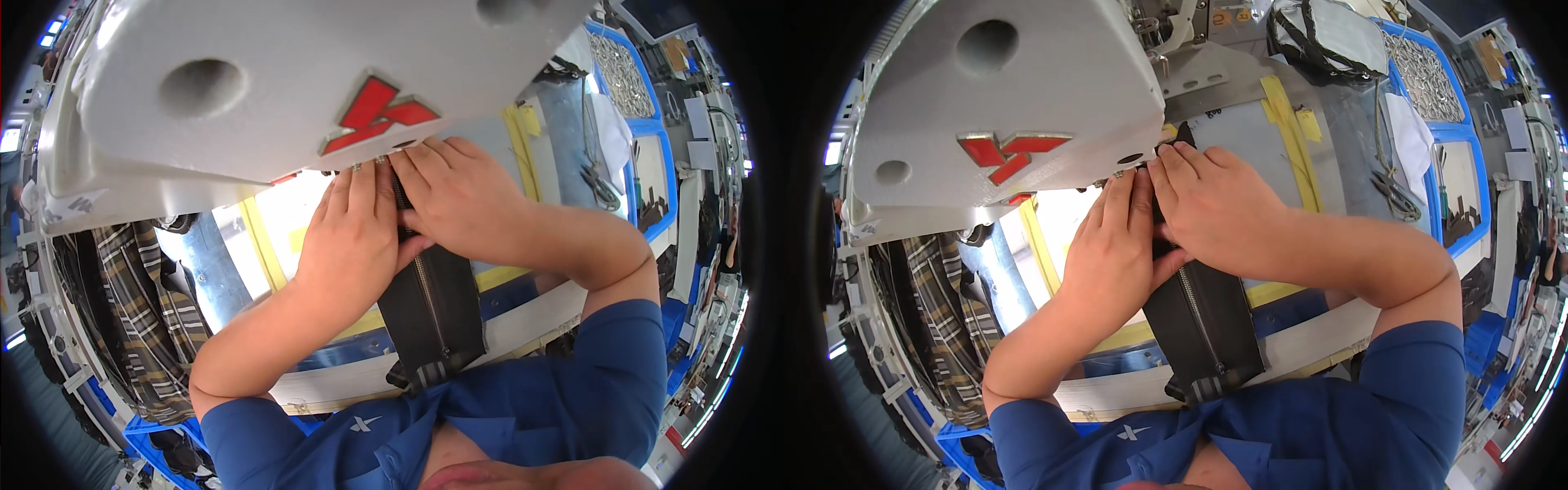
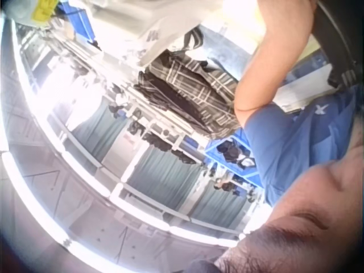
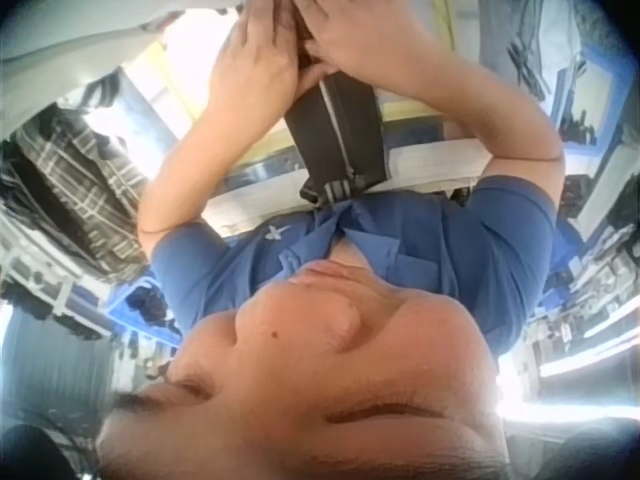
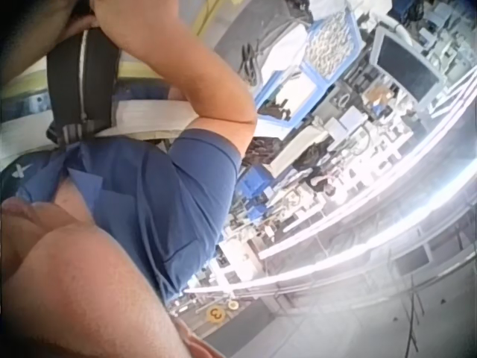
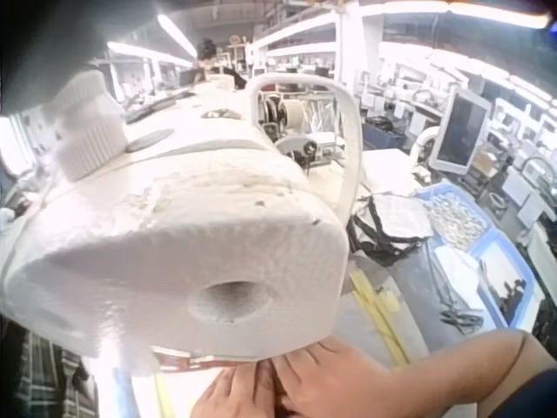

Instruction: The person operates an industrial sewing machine to stitch a zipper onto a black fabric pouch. They repeatedly align the zipper, sew the seam, and inspect the finished edge by opening the pouch. The process is repeated for multiple pouches in a factory setting.

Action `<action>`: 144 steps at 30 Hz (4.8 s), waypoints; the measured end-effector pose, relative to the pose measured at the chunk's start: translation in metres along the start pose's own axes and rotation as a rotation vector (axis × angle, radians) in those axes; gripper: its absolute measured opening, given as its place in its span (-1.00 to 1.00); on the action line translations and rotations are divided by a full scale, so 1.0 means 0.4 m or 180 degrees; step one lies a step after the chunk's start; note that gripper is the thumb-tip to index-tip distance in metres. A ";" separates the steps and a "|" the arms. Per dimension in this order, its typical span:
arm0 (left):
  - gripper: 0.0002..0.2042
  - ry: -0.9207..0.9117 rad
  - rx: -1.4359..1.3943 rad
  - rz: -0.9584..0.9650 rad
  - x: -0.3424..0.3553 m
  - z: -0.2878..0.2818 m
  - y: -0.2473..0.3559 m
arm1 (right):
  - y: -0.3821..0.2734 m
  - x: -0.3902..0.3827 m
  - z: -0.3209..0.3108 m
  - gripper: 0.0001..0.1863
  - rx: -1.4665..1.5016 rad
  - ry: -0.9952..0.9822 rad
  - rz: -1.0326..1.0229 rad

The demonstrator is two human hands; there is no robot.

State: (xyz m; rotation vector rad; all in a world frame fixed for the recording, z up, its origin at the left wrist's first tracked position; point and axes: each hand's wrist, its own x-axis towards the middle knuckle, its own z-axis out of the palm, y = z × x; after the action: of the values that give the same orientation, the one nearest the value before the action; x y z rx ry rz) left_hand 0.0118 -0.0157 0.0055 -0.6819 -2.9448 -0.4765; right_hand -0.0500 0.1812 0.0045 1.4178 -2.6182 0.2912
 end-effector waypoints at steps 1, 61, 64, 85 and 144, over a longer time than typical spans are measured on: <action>0.00 -0.0143 0.0058 0.0017 -0.004 -0.004 0.003 | -0.006 -0.002 -0.001 -0.28 0.0021 -0.0011 0.0030; 0.23 -0.0262 -0.0105 0.0026 0.022 -0.020 -0.007 | -0.017 -0.003 -0.010 -0.05 -0.0017 -0.0179 0.0210; 0.24 -0.0193 -0.0095 0.0072 0.016 -0.021 -0.010 | -0.021 0.000 -0.007 -0.04 0.0092 -0.0256 0.0246; -0.88 0.1333 0.1456 -0.1428 -0.192 -0.203 -0.351 | -0.028 -0.010 -0.021 -0.14 -0.0234 0.0083 -0.0015; -0.88 0.1128 -0.2155 -0.0338 -0.040 -0.002 -0.038 | 0.012 0.000 -0.027 -0.87 0.2687 0.0723 0.0366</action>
State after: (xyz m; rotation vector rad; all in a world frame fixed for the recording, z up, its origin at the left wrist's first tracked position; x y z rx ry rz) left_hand 0.0195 -0.0354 -0.0001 -0.4177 -2.4629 -1.4656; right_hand -0.0536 0.1864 0.0144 1.2813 -2.4666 1.6081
